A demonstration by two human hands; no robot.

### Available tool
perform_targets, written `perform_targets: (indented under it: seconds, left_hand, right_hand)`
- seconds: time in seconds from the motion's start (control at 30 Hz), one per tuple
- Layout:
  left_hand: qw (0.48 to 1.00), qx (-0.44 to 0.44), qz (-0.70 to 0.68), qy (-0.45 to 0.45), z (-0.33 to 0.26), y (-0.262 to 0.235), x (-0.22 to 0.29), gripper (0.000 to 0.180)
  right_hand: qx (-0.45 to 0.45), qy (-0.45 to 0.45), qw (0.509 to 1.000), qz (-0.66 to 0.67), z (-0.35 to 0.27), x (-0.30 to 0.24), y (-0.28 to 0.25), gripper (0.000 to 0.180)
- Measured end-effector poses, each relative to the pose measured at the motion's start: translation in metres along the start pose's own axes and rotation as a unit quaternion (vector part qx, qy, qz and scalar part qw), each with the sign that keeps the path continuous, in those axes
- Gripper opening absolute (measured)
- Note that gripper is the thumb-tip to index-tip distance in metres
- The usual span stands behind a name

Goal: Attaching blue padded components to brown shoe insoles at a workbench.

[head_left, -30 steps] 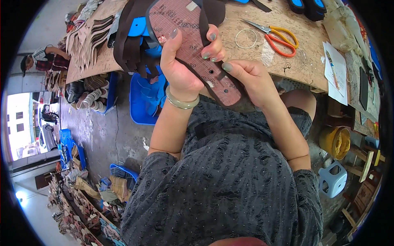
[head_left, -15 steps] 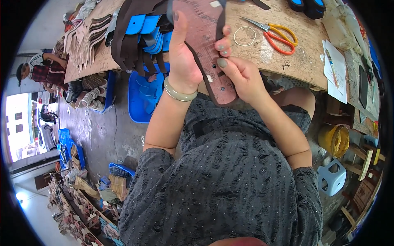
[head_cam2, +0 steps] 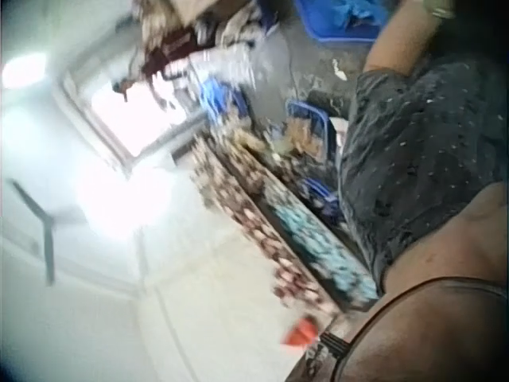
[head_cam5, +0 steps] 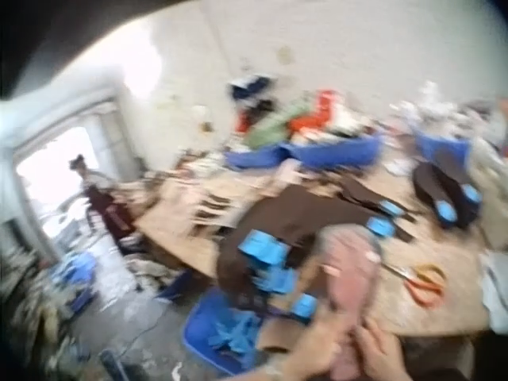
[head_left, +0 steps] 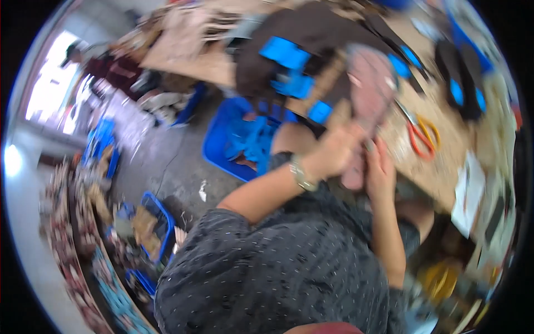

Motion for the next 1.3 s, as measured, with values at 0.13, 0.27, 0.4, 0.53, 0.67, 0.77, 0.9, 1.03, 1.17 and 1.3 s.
perform_targets:
  seconds: [0.13, 0.27, 0.4, 0.53, 0.67, 0.77, 0.9, 1.03, 1.17, 1.3]
  left_hand:
    - [0.881, -0.044, -0.317, -0.348, -0.009, 0.019, -0.02, 0.022]
    - [0.847, -0.133, -0.427, -0.286, -0.004, 0.009, 0.023, 0.042]
    - [0.766, -0.215, -0.542, -0.272, -0.021, 0.05, 0.047, 0.048]
    - [0.652, -0.246, -0.609, -0.379, -0.033, 0.052, 0.051, 0.057]
    - [0.595, -0.257, -0.631, -0.427, -0.055, 0.067, 0.058, 0.063]
    - [0.602, -0.258, -0.638, -0.404, -0.055, 0.07, 0.066, 0.058]
    - [0.579, -0.272, -0.668, -0.381, -0.056, 0.067, 0.081, 0.051]
    - [0.572, -0.272, -0.664, -0.398, -0.057, 0.062, 0.083, 0.05]
    - [0.578, -0.258, -0.666, -0.396, -0.058, 0.059, 0.079, 0.049]
    - [0.583, -0.243, -0.66, -0.406, -0.058, 0.057, 0.076, 0.051]
  right_hand:
    - [-0.098, -0.157, 0.956, -0.226, -0.001, -0.03, -0.022, 0.025]
    - [-0.229, -0.075, 0.96, 0.145, -0.007, -0.021, -0.017, 0.07]
    - [-0.213, -0.018, 0.935, 0.282, -0.022, -0.021, 0.003, 0.083]
    - [-0.228, -0.001, 0.941, 0.249, -0.015, -0.017, -0.011, 0.078]
    - [-0.164, -0.028, 0.939, 0.301, -0.019, -0.039, -0.016, 0.072]
    - [-0.24, -0.066, 0.918, 0.31, -0.032, -0.059, -0.006, 0.073]
    - [-0.227, -0.075, 0.915, 0.325, -0.048, -0.074, 0.003, 0.073]
    - [-0.211, -0.082, 0.924, 0.308, -0.049, -0.078, 0.008, 0.074]
    - [-0.214, -0.086, 0.922, 0.312, -0.047, -0.076, 0.012, 0.075]
    - [-0.207, -0.067, 0.923, 0.318, -0.043, -0.068, 0.012, 0.075]
Point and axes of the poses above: each hand's wrist, its own z-axis towards the middle knuckle, its own y-axis out of the palm, x = y × z, the point moved 8 cm from there along z, towards the middle knuckle, and after that the axes turned 6 degrees about x, right-handed, at the moved point
